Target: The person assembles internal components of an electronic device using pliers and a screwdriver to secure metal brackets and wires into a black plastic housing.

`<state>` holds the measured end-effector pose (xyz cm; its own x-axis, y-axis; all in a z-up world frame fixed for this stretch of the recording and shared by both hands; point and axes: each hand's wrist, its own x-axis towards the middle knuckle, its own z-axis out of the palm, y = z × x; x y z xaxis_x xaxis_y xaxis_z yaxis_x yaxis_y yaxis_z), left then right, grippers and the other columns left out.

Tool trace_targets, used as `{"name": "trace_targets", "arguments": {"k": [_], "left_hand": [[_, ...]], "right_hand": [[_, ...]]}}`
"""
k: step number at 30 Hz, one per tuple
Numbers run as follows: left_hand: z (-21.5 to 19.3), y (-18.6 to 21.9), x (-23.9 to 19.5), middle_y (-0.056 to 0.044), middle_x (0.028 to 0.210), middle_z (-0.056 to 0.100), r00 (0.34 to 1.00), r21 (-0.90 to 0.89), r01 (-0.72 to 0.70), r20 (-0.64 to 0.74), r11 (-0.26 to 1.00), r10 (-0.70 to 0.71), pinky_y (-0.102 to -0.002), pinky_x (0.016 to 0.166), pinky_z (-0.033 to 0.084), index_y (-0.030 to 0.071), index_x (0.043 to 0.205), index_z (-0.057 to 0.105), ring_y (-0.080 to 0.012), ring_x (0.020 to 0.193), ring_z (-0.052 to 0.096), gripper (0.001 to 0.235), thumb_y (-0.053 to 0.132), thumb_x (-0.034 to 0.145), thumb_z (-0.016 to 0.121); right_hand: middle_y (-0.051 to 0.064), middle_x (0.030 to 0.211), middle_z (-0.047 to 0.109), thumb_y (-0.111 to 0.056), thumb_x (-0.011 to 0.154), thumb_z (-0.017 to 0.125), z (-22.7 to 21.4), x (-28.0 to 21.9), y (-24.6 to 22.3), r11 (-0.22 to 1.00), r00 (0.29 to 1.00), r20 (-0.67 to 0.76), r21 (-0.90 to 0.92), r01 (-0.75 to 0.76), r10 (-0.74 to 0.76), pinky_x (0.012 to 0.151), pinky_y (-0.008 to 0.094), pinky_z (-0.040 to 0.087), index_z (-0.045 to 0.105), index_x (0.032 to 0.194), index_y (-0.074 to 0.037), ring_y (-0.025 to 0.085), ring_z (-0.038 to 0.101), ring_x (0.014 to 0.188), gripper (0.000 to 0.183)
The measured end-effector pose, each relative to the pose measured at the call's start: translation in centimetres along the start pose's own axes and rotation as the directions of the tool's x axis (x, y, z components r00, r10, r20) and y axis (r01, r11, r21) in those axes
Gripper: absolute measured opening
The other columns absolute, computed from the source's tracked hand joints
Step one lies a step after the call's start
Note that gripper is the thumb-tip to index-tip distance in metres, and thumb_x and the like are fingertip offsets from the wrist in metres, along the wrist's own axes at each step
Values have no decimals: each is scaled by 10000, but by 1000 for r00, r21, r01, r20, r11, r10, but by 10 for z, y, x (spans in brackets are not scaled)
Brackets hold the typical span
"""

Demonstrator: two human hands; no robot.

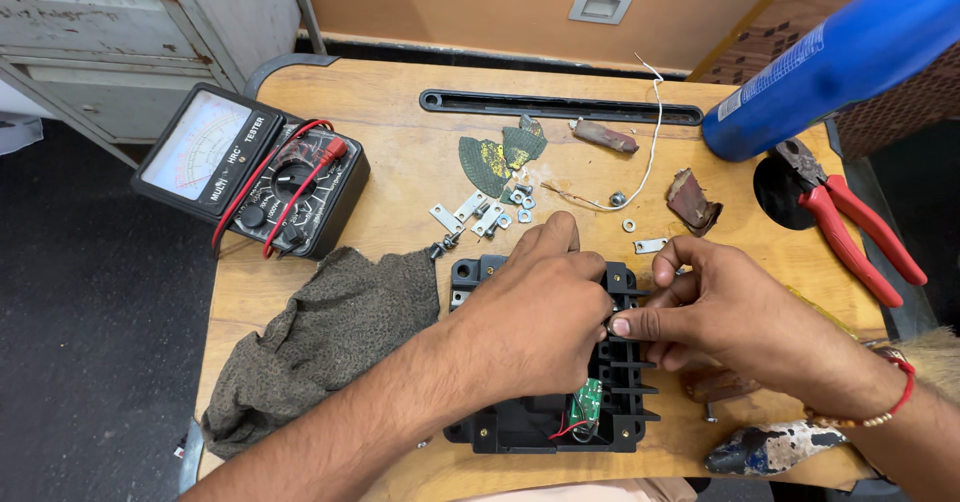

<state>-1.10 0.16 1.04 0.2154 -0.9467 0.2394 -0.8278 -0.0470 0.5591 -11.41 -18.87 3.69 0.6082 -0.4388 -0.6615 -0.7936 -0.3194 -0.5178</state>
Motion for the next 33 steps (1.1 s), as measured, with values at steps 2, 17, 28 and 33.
{"name": "trace_targets", "arguments": {"k": [2, 17, 28, 33], "left_hand": [[0, 1, 0, -144, 881, 687, 1000, 24, -12, -24, 1000, 13, -463, 958, 439, -23, 724, 768, -379, 1072, 505, 128, 98, 688, 744], [-1, 5, 0, -116, 837, 691, 997, -25, -14, -74, 1000, 12, -443, 905, 438, -1, 755, 779, -354, 1006, 511, 145, 142, 774, 761], [0, 3, 3, -91, 817, 690, 1000, -5, -6, -24, 1000, 6, -426, 885, 444, 44, 811, 802, -333, 970, 523, 140, 181, 795, 781], [-2, 4, 2, -86, 820, 690, 1000, -5, -8, -28, 1000, 8, -433, 865, 443, 45, 806, 804, -329, 963, 520, 139, 182, 795, 785]], "right_hand": [[157, 755, 733, -101, 823, 890, 0, -1, 0, 999, 1000, 18, 31, 18, -19, 497, 323, 522, 458, 977, -26, 195, 684, 619, 465], [106, 793, 703, -194, 944, 759, -87, -15, 49, 910, 850, -327, -166, 379, -413, 573, 339, 581, 711, 1056, -21, 194, 703, 649, 211], [66, 910, 801, -325, 799, 865, -97, -16, 101, 761, 908, -319, -649, -1, -271, 829, 342, 610, 762, 1084, -106, 195, 786, 873, 374], [62, 984, 777, -277, 791, 779, -107, -12, 122, 562, 724, -257, -800, 213, -640, 813, 372, 587, 776, 1082, -108, 229, 754, 898, 336]]}}
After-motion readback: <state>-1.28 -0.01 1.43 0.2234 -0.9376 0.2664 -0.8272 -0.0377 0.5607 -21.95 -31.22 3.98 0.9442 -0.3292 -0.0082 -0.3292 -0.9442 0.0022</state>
